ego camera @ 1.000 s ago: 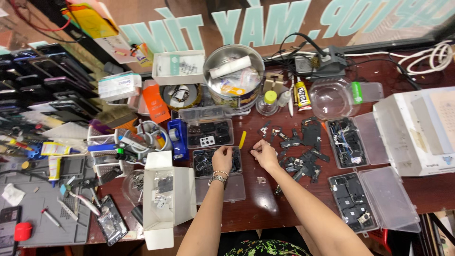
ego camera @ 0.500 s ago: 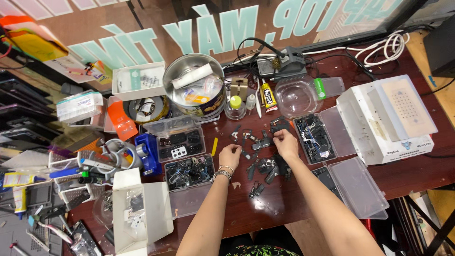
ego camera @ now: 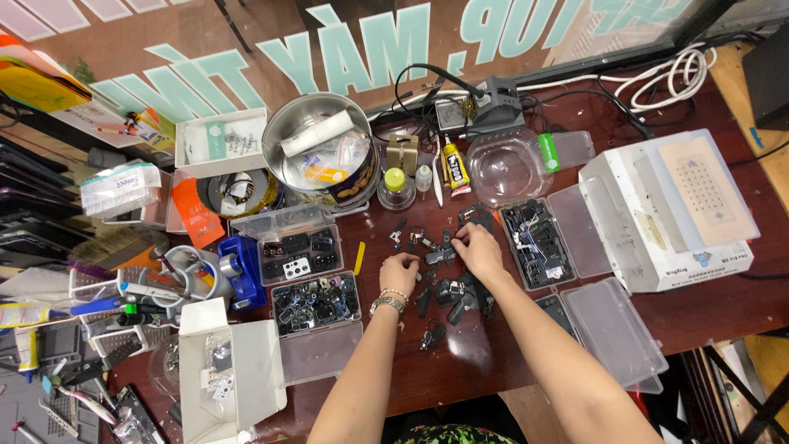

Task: The person sorts small electronic components and phone parts on a cluttered workbench, placing them into clear plastic storage boxes. They handle various items including circuit boards, connectors, and screws, organizing them into separate compartments.

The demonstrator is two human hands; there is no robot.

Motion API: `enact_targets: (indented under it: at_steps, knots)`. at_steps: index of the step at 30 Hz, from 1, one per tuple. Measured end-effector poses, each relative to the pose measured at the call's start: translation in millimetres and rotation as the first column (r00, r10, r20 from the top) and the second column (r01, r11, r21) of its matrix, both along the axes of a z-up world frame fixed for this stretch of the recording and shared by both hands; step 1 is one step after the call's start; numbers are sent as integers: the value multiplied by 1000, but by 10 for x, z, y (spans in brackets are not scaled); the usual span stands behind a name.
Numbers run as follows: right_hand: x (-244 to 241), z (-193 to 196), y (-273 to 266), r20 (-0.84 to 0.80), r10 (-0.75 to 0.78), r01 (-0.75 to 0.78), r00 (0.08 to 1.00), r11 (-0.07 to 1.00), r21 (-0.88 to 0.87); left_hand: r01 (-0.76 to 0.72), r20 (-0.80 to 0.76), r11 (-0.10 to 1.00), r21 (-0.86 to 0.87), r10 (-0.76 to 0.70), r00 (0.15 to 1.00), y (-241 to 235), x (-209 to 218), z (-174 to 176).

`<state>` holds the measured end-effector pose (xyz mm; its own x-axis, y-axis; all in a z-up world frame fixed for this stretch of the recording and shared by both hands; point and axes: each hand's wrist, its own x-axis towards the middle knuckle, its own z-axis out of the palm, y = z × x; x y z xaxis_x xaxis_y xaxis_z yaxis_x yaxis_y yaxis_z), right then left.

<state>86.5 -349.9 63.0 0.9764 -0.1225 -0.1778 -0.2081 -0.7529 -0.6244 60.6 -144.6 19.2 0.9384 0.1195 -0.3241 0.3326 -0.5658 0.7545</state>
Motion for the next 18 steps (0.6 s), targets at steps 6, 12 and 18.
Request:
enact_targets:
  at_steps: [6, 12, 18]
  knots:
    - [187, -85, 251, -4, 84, -83, 996, 974, -210, 2, 9, 998, -55, -2, 1000, -122, 7, 106]
    - [242, -427, 176, -174, -59, 108, 983, 951, 289, -130, -176, 968, -213, 93, 980, -94, 28, 156]
    - [102, -525, 164, -345, 70, 282, 936, 438, 854, -308, -249, 800, -515, 204, 947, -170, 96, 64]
